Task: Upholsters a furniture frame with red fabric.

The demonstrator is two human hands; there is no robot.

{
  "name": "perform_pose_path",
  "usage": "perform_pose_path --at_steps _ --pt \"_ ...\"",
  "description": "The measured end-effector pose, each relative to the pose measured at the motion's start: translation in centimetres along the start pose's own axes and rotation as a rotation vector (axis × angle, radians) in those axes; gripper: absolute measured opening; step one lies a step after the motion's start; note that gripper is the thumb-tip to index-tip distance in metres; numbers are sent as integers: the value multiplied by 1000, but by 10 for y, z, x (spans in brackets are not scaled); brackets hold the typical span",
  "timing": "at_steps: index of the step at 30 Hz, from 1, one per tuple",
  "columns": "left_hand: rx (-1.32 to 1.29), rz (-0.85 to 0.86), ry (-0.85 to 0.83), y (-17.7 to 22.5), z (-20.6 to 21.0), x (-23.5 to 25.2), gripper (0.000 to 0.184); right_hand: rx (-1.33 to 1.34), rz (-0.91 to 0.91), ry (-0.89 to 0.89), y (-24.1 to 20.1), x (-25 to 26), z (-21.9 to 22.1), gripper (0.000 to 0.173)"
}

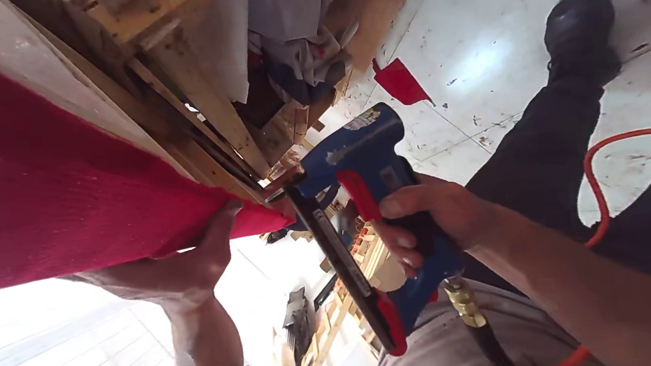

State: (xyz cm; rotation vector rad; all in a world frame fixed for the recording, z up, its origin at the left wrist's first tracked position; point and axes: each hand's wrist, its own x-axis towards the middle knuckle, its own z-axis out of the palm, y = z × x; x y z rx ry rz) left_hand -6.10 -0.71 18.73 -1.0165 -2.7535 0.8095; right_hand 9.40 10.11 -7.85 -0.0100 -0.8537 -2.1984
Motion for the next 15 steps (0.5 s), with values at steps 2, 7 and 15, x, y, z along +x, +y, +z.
perform_pose_path --at_steps 2,7,15 --pt "27 -6 0 2 0 1 125 8 -22 -27 3 7 7 22" --pt "89 -16 -26 4 -3 1 125 47 -63 -62 7 21 17 22" --pt "147 -75 -52 8 -7 0 124 79 -22 -119 7 33 16 23"
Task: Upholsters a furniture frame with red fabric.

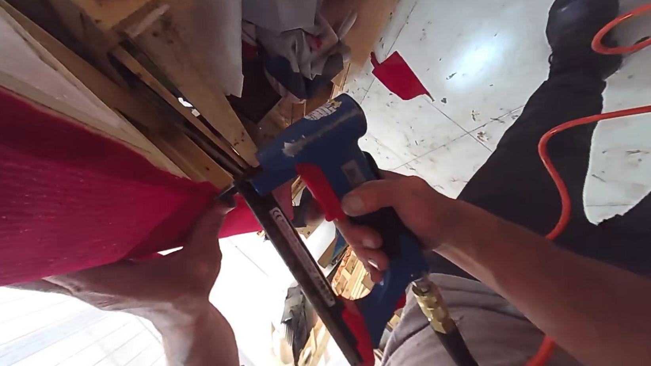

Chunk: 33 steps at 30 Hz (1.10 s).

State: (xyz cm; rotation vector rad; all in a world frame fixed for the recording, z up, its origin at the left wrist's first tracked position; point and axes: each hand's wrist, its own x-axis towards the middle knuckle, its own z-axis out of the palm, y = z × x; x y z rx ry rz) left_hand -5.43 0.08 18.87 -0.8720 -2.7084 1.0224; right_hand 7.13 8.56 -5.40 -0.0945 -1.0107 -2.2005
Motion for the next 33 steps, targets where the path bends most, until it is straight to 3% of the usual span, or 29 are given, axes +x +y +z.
perform_pose_path --at_steps 17,20,24,29,33 --pt "33 -18 31 3 7 -3 127 23 39 -16 -8 7 9 25" --pt "-246 129 -124 -26 -14 -3 114 7 -43 73 -4 -5 7 25" --pt "-460 153 -181 -55 -21 -15 107 30 -84 196 10 -25 -4 29" --pt "-418 120 -300 -57 -19 -3 102 -10 -35 165 19 -21 -5 27" --pt "-198 160 -218 -35 -11 4 104 -34 -21 155 18 -15 -3 25"
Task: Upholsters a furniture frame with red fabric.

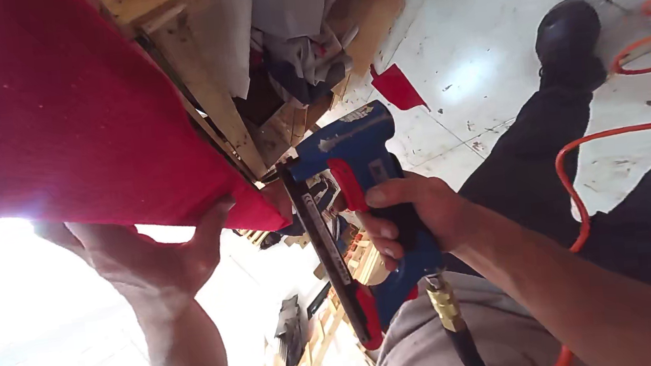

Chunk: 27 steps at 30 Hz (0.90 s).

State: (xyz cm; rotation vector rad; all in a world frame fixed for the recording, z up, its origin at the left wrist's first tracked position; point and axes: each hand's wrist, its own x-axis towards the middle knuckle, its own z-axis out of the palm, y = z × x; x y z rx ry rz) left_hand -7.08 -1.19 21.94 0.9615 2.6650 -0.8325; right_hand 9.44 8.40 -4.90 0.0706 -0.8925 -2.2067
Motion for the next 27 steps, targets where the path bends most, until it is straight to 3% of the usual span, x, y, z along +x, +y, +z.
perform_pose_path --at_steps 10,22,27 --pt "182 -106 151 26 20 -2 116 36 4 -52 -6 16 4 23" --pt "147 -189 199 40 27 -2 120 61 63 -147 -10 27 2 24" --pt "63 -87 161 27 27 -1 121 -8 -87 32 -21 4 -1 24"
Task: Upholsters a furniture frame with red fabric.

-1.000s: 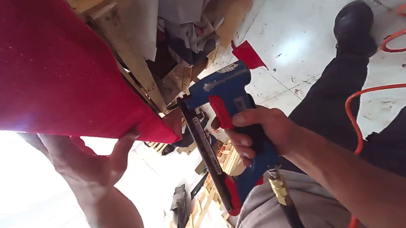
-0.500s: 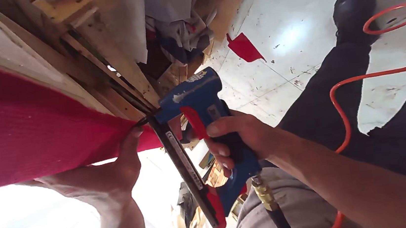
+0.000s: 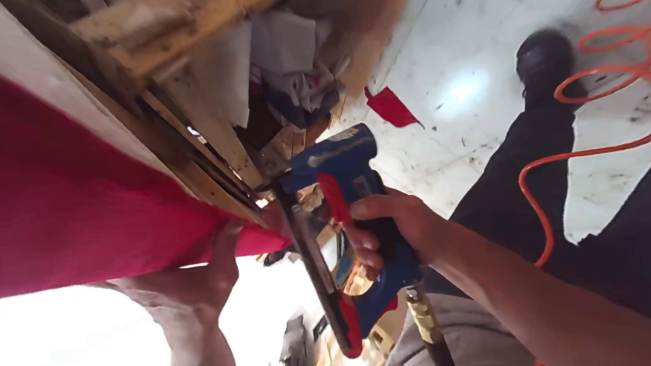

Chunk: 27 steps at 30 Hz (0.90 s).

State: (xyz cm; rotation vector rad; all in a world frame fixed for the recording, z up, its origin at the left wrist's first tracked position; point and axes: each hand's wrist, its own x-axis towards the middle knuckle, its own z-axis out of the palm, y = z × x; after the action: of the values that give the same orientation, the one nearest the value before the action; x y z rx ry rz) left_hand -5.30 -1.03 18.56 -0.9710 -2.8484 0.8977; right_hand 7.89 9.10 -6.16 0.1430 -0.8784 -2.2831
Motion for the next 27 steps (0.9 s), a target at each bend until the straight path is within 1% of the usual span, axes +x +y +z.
perform_pose_path --at_steps 2,3,4,5,6,7,8,9,10,11,12,13,14,17,19,22,25,27 --pt "-88 9 34 4 -1 0 116 -36 -80 70 -8 -21 -5 28" --pt "-156 17 115 14 -1 -2 106 -61 -122 97 -14 -34 -7 30" --pt "-270 21 230 32 0 -8 86 -91 -168 124 -20 -49 -7 31" --pt "-417 2 312 57 0 -16 59 -125 -217 154 -26 -65 -4 32" --pt "-663 -42 326 83 3 -21 33 -155 -273 183 -31 -81 0 33" --pt "-998 -143 277 109 8 -20 20 -178 -332 217 -35 -96 7 33" --pt "-1369 -309 211 129 16 -11 17 -205 -388 261 -37 -111 16 33" --pt "-1742 -483 182 141 26 5 20 -242 -434 320 -39 -125 28 33" --pt "-2077 -589 210 145 34 21 23 -284 -463 393 -40 -135 43 33" --pt "-2342 -619 298 146 41 36 23 -316 -477 452 -41 -143 58 34" --pt "-2520 -617 421 146 46 48 20 -340 -486 477 -42 -150 71 34" --pt "-2614 -614 524 148 49 56 17 -363 -488 487 -42 -155 83 34" --pt "-2645 -633 582 152 49 59 17 -385 -484 482 -42 -160 94 34" --pt "-2682 -795 714 168 43 61 20 -450 -415 446 -44 -165 122 34" --pt "-2706 -822 807 178 46 69 15 -489 -383 426 -48 -163 137 35" --pt "-2632 -868 922 190 50 78 11 -525 -346 397 -48 -162 150 37" --pt "-2452 -820 1055 197 60 87 8 -540 -306 394 -51 -162 157 37" --pt "-2328 -751 1111 199 71 88 11 -498 -272 374 -52 -163 156 38"
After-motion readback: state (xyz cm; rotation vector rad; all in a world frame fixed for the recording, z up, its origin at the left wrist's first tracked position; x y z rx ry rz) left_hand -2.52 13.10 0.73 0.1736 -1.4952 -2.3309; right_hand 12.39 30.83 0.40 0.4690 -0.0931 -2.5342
